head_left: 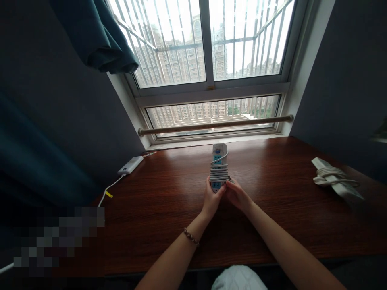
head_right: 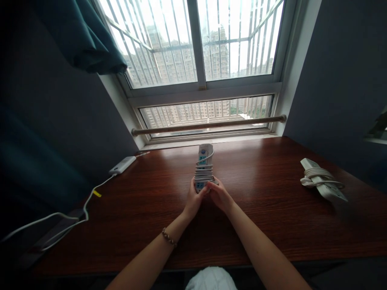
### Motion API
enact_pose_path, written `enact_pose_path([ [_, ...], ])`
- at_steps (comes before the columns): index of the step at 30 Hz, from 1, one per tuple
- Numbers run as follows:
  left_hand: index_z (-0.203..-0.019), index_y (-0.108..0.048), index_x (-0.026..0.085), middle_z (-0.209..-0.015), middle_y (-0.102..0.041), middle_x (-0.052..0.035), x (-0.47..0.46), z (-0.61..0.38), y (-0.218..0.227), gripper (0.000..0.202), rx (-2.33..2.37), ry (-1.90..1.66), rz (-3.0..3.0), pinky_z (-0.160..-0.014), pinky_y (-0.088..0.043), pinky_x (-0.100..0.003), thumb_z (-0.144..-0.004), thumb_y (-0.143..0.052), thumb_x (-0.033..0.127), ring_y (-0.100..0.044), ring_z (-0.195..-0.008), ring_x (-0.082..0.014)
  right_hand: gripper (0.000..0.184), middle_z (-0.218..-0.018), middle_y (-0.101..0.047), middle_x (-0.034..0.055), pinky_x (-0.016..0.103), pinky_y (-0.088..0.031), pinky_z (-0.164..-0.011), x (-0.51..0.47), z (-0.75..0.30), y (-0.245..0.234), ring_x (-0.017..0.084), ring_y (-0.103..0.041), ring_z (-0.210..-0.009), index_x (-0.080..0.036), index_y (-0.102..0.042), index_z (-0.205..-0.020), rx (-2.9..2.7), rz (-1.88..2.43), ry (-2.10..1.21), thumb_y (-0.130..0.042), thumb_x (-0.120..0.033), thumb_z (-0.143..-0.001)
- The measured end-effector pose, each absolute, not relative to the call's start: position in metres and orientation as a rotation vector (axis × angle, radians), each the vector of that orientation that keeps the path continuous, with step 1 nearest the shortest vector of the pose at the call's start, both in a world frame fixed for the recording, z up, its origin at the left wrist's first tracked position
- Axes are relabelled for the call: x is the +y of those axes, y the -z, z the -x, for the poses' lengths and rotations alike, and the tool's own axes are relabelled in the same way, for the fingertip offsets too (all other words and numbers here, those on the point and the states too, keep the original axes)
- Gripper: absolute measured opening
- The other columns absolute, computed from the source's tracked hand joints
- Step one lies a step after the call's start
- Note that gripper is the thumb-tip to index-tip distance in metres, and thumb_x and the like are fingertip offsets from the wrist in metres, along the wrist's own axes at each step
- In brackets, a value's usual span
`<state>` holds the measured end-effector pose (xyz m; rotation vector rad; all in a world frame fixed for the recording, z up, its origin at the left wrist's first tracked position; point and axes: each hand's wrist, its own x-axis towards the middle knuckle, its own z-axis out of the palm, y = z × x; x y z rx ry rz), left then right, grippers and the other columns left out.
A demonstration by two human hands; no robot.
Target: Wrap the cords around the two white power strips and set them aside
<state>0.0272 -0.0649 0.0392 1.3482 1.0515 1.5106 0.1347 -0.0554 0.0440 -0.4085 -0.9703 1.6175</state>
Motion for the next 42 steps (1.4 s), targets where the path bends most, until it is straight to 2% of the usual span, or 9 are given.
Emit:
enact_pose_path([
  [6,-0.114,-0.040,0.019,-0.110,-0.055,-0.0077,-0.0640,-0.0274,-0.0369,0.054,1.051,-1.516,-1.376,-0.090,-0.037,-0.035,-0.067,-0.065,0.030,-0.052,-0.101,-0.0200,0.032,-0.099,-0.062,0.0054,0.032,-0.046,-0.077,-0.0550,-0.1355,-0.0413,0.020,-0.058,-0.090,-0.020,-0.057,-0.100,-1.001,0.407,-1.616,-0.058,-0.033,-0.071],
  [11,-0.115,-0.040,0.019,-0.108,-0.056,-0.0078,-0.0637,-0.0272,-0.0366,0.053,1.050,-1.518,-1.389,-0.090,-0.037,-0.035,-0.068,-0.064,0.030,-0.052,-0.102,-0.0203,0.032,-0.098,-0.063,0.0048,0.028,-0.047,-0.068,-0.0554,-0.1359,-0.0406,0.018,-0.059,-0.084,-0.020,-0.056,-0.100,-1.001,0.441,-1.629,-0.057,-0.034,-0.072],
  [21,-0.115,-0.039,0.018,-0.109,-0.056,-0.0085,-0.0602,-0.0267,-0.0330,0.052,1.084,-1.477,-1.421,-0.088,-0.039,-0.034,-0.070,-0.062,0.033,-0.054,-0.100,-0.0196,0.029,-0.097,-0.063,0.0043,0.025,-0.045,-0.060,-0.0548,-0.1360,-0.0401,0.016,-0.059,-0.079,-0.019,-0.057,-0.100,-0.931,0.378,-1.684,-0.059,-0.028,-0.072],
  [31,-0.118,-0.036,0.018,-0.112,-0.055,-0.0097,-0.0577,-0.0269,-0.0300,0.056,1.082,-1.475,-1.407,-0.089,-0.039,-0.035,-0.070,-0.063,0.033,-0.053,-0.102,-0.0208,0.027,-0.094,-0.063,0.0030,0.024,-0.044,-0.058,-0.0543,-0.1364,-0.0390,0.014,-0.058,-0.074,-0.020,-0.059,-0.099,-0.895,0.354,-1.713,-0.059,-0.025,-0.072],
  [37,-0.118,-0.036,0.018,-0.112,-0.055,-0.0098,-0.0586,-0.0268,-0.0297,0.057,1.074,-1.474,-1.401,-0.089,-0.040,-0.036,-0.070,-0.063,0.032,-0.053,-0.102,-0.0213,0.028,-0.096,-0.063,0.0036,0.026,-0.044,-0.064,-0.0545,-0.1363,-0.0397,0.015,-0.058,-0.077,-0.019,-0.059,-0.101,-0.895,0.339,-1.703,-0.059,-0.024,-0.073],
  [42,-0.117,-0.037,0.018,-0.112,-0.055,-0.0098,-0.0591,-0.0266,-0.0311,0.057,1.069,-1.480,-1.385,-0.090,-0.039,-0.036,-0.068,-0.064,0.031,-0.053,-0.103,-0.0216,0.029,-0.096,-0.063,0.0043,0.024,-0.044,-0.060,-0.0547,-0.1363,-0.0404,0.016,-0.058,-0.079,-0.019,-0.058,-0.101,-0.912,0.344,-1.698,-0.059,-0.025,-0.073],
])
